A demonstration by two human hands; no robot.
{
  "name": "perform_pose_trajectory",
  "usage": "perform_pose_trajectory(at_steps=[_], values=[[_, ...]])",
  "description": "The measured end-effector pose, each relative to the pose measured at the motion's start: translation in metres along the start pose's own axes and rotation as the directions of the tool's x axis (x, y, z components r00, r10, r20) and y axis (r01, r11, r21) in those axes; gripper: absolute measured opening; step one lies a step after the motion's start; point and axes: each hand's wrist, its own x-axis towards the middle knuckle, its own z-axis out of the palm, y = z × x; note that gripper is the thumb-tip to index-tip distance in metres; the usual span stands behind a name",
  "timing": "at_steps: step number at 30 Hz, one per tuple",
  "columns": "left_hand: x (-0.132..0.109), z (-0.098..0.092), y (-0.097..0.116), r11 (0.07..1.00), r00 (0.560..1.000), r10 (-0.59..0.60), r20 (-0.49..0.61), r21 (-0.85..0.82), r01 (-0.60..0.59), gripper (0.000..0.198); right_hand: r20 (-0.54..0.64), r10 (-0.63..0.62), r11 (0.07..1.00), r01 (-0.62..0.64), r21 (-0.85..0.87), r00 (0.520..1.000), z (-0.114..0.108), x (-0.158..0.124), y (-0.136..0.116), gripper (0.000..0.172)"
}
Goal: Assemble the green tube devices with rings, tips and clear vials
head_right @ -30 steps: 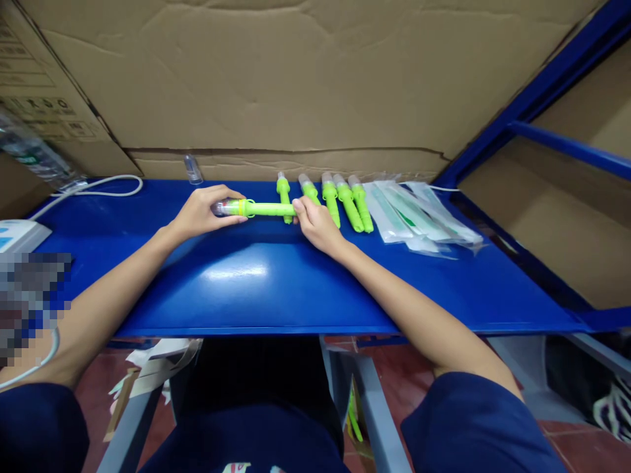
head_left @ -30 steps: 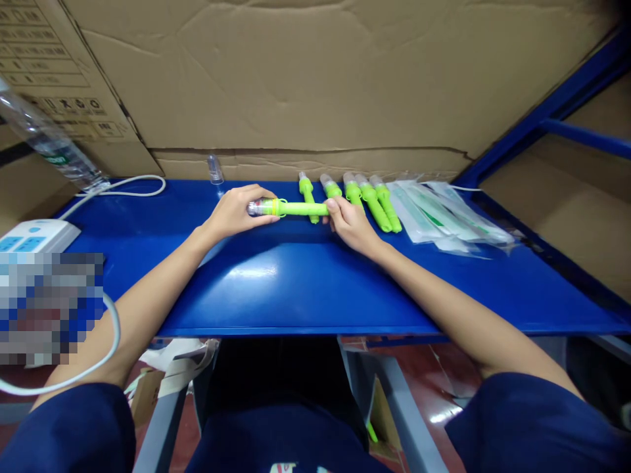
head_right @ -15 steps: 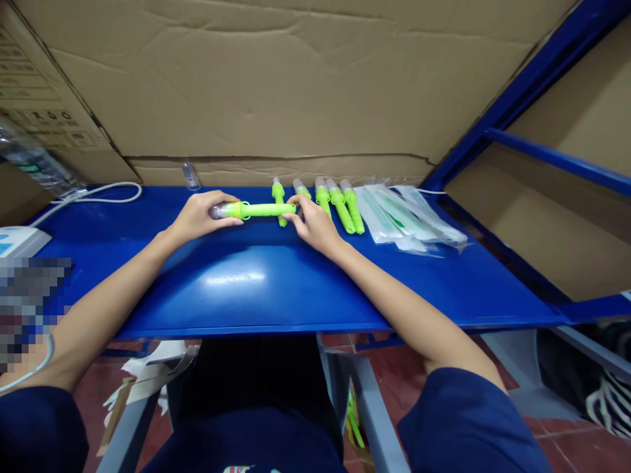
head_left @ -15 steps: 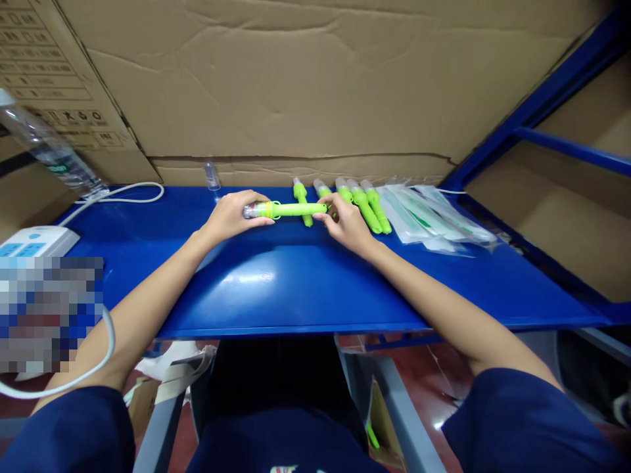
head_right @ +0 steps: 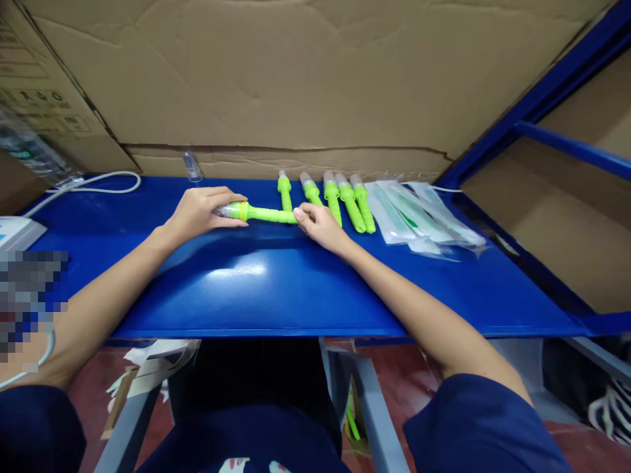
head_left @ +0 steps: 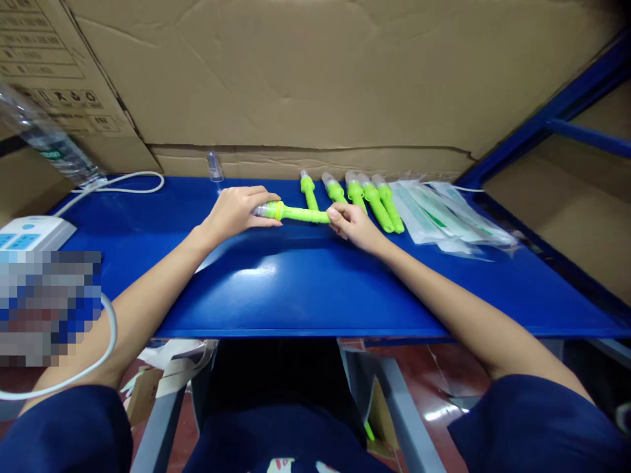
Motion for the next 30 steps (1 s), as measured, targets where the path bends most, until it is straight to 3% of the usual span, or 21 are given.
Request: perform_pose_trajectory(at_steps=[3, 7, 10, 14, 18, 24, 30], values=[[0.001, 0.000, 0.001, 1.000, 1.000, -0.018, 0.022, -0.022, 0.018, 0.059, 0.063, 0.058, 0.995, -0.063, 0.082, 0.996, 0.000, 0.001, -0.002, 0.073], [0.002, 0.001, -0.002, 0.987, 0.995, -0.095, 0.020, -0.131, 0.096, 0.057, -0.060, 0.011, 0.996, -0.006, 0.089, 0.998, 0.005, 0.004, -0.003, 0.067], [0.002, 0.002, -0.005, 0.956, 0.983, -0.184, 0.022, -0.230, 0.184, 0.059, -0.152, -0.091, 0.996, 0.091, -0.004, 0.984, 0.008, 0.005, -0.002, 0.061], [0.001, 0.000, -0.006, 0.935, 0.969, -0.246, 0.032, -0.257, 0.246, 0.058, -0.156, -0.202, 0.964, 0.168, -0.208, 0.967, 0.008, 0.007, 0.001, 0.049], [0.002, -0.003, -0.004, 0.933, 0.967, -0.252, 0.032, -0.257, 0.252, 0.056, -0.125, -0.259, 0.916, 0.202, -0.347, 0.958, 0.005, 0.008, 0.004, 0.039], [0.001, -0.006, -0.005, 0.961, 0.973, -0.217, 0.082, -0.159, 0.228, 0.054, -0.069, -0.281, 0.809, 0.197, -0.553, 0.957, 0.006, 0.001, 0.001, 0.039], [-0.003, -0.005, -0.007, 0.989, 0.985, -0.143, 0.098, -0.015, 0.145, 0.055, 0.007, -0.259, 0.776, 0.213, -0.593, 0.966, 0.012, -0.005, 0.000, 0.043]])
